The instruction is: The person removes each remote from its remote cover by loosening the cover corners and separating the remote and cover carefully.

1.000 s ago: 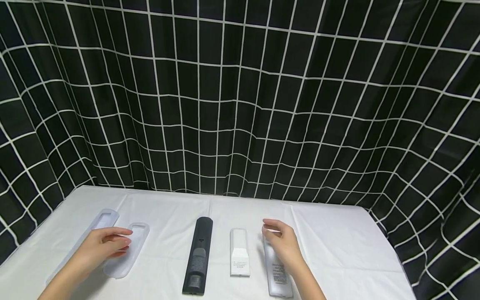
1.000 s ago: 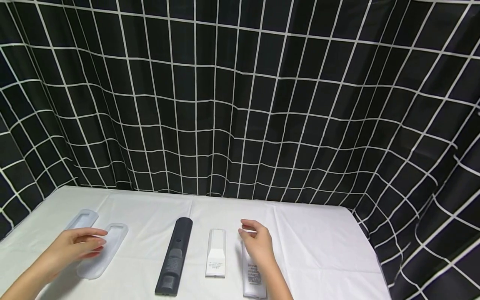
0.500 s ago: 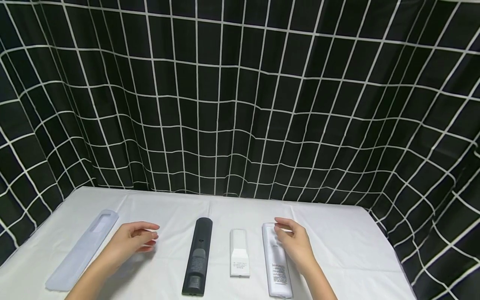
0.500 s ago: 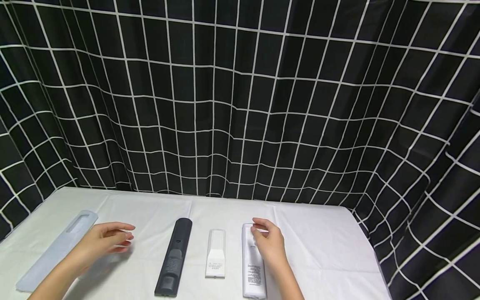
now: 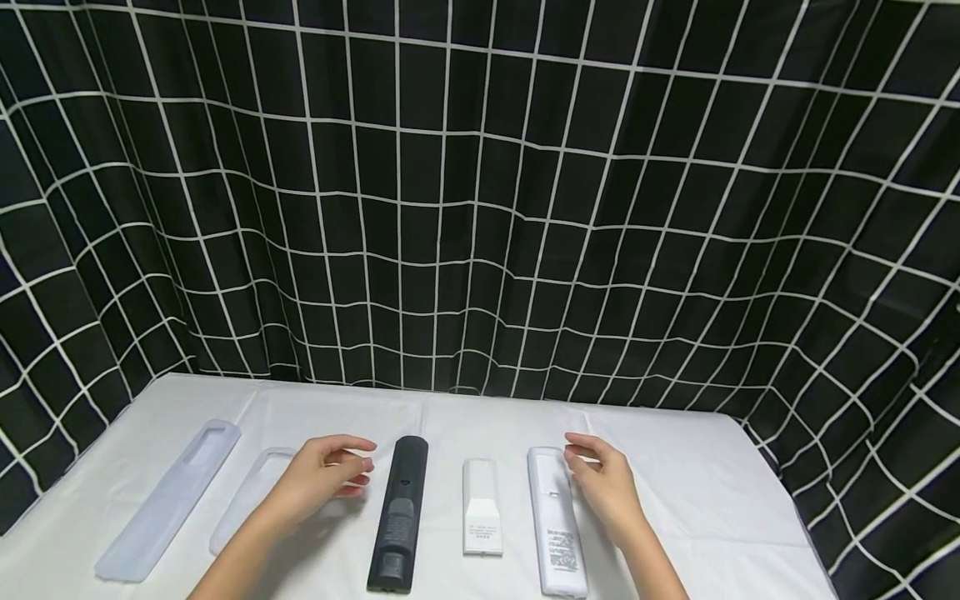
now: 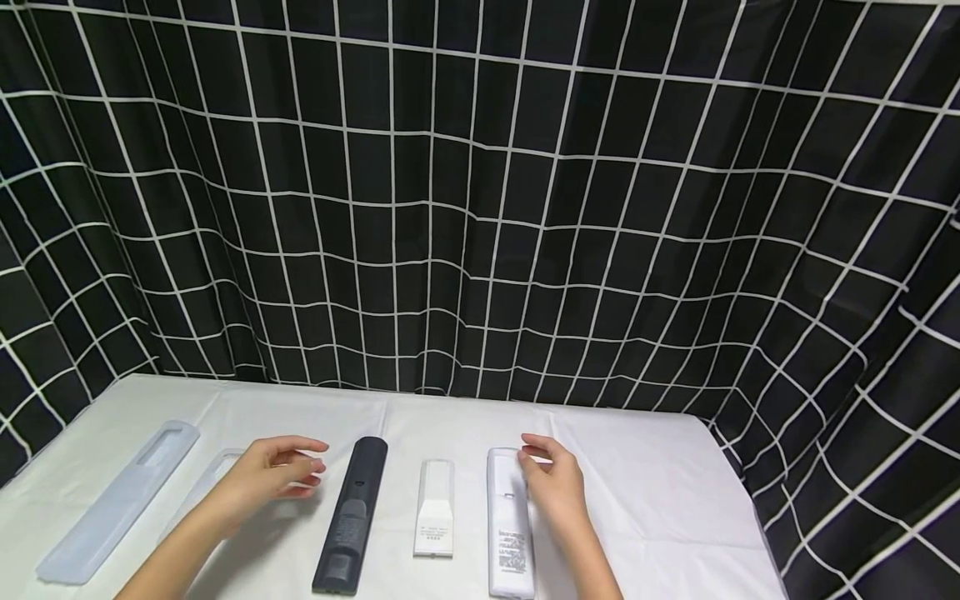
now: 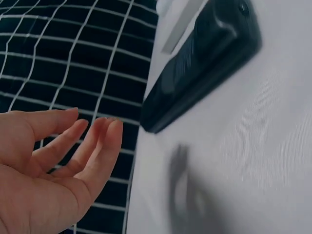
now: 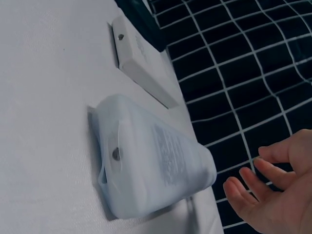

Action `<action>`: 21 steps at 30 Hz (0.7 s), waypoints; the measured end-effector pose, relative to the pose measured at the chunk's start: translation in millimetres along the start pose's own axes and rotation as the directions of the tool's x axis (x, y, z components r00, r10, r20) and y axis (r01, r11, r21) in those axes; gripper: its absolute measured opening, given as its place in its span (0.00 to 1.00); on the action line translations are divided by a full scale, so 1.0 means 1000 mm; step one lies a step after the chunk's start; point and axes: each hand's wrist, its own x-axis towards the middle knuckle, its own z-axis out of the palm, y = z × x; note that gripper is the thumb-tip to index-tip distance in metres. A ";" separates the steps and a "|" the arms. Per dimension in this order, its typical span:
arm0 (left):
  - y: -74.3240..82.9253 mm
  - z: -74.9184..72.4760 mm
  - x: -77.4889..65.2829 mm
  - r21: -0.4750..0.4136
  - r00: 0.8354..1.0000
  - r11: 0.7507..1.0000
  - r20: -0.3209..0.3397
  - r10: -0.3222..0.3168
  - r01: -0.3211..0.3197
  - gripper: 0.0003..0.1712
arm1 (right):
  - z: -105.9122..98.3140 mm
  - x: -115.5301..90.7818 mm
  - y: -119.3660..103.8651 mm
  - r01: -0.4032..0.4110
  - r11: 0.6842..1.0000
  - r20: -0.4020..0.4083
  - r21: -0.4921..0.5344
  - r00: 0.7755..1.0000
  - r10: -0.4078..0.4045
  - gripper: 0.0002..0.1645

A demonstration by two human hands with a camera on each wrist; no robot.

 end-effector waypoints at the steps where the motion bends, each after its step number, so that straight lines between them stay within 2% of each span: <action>1: 0.001 0.004 0.001 -0.007 1.000 1.000 0.003 0.002 -0.002 0.21 | -0.001 0.001 0.001 0.003 1.000 -0.001 -0.001 1.000 -0.003 0.22; 11: 0.011 0.038 0.019 -0.079 1.000 0.997 -0.001 -0.018 0.018 0.22 | -0.003 0.006 0.012 -0.014 1.000 0.003 -0.020 1.000 0.014 0.23; 16: 0.017 0.057 0.027 -0.054 0.998 0.998 -0.052 -0.033 0.030 0.21 | -0.003 0.008 0.016 -0.020 0.999 0.003 -0.026 1.000 0.020 0.23; 21: 0.021 0.078 0.033 -0.026 0.997 1.000 -0.079 -0.017 0.015 0.21 | -0.001 0.010 0.017 -0.033 0.999 0.011 -0.032 0.999 0.034 0.23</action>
